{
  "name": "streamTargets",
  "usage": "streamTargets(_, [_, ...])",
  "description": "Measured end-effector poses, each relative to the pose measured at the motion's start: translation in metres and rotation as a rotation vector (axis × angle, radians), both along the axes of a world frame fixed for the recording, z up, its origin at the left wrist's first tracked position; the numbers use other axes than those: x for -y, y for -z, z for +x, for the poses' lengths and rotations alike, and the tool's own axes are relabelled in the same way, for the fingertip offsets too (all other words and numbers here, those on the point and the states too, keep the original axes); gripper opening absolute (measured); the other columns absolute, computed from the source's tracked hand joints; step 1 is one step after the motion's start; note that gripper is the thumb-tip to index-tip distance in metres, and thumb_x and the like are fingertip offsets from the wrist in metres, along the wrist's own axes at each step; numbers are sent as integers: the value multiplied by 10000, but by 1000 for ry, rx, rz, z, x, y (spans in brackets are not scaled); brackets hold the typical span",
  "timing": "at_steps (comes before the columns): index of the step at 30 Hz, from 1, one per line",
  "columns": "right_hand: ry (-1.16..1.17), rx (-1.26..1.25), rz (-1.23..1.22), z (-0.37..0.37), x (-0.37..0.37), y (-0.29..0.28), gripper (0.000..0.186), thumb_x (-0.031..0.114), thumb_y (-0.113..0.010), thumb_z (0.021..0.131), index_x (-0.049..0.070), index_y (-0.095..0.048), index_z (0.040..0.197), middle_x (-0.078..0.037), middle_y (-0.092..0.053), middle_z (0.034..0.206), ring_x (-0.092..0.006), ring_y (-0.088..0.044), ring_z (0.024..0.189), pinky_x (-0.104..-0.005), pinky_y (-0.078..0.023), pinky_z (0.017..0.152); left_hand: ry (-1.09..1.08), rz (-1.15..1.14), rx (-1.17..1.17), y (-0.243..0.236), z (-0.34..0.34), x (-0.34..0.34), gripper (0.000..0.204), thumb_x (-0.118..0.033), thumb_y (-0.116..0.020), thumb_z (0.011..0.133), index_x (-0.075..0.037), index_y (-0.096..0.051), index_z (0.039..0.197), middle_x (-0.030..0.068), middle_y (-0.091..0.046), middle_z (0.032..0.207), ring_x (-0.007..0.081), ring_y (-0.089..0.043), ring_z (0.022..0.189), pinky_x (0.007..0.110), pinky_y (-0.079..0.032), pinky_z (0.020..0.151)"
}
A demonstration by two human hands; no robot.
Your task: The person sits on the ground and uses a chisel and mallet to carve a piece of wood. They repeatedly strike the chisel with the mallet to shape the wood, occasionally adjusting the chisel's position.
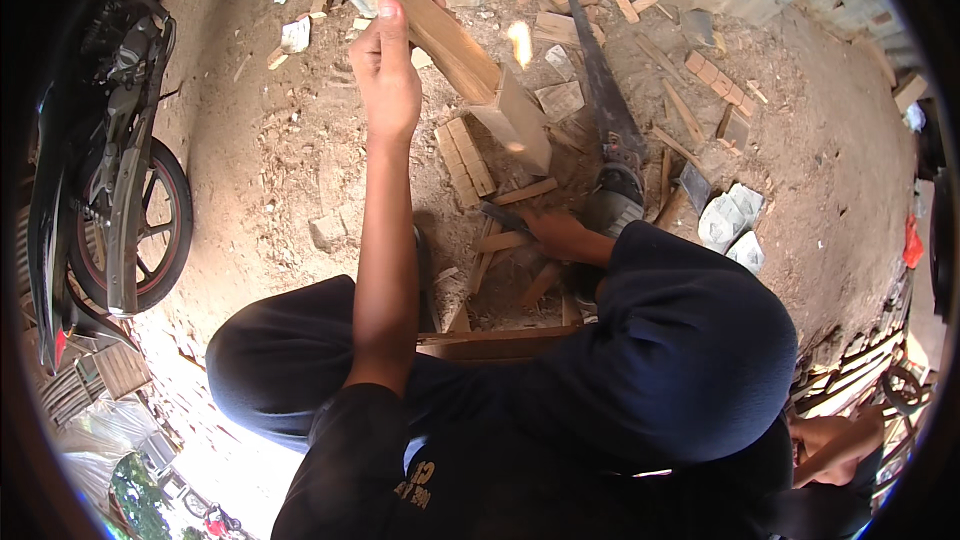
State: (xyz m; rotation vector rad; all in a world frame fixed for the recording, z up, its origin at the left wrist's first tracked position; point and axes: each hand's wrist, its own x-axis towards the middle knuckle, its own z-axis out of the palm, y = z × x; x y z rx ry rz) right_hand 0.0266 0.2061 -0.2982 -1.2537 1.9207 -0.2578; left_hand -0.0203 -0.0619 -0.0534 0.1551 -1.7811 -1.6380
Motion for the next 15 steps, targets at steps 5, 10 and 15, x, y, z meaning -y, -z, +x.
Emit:
streamTargets(5, [246, 475, 39, -24, -8, -29, 610, 233, -714, 843, 49, -417, 1343, -185, -674, 957, -321, -681, 855, -439, -526, 752, 91, 102, -6, 2, -1, -3, 694, -593, -349, 1026, 45, -603, 1125, 157, -672, 1001, 268, -679, 905, 418, -545, 855])
streamTargets(10, [407, 999, -14, -44, -38, -56, 502, 271, -646, 929, 75, -433, 1339, -169, -657, 1126, -277, -648, 1024, -391, -513, 860, 194, 335, -28, 3, 2, -15, 764, -725, -284, 970, -17, -555, 1066, 142, -631, 908, 284, -659, 889, 457, -539, 837])
streamTargets(15, [631, 1412, -294, -51, -50, -91, 435, 278, -607, 977, 63, -457, 1324, -178, -647, 1189, -286, -636, 1143, -362, -530, 927, 146, 376, 5, -2, 3, -33, 775, -740, -179, 974, -57, -544, 1001, 68, -540, 776, 223, -580, 738, 406, -503, 740])
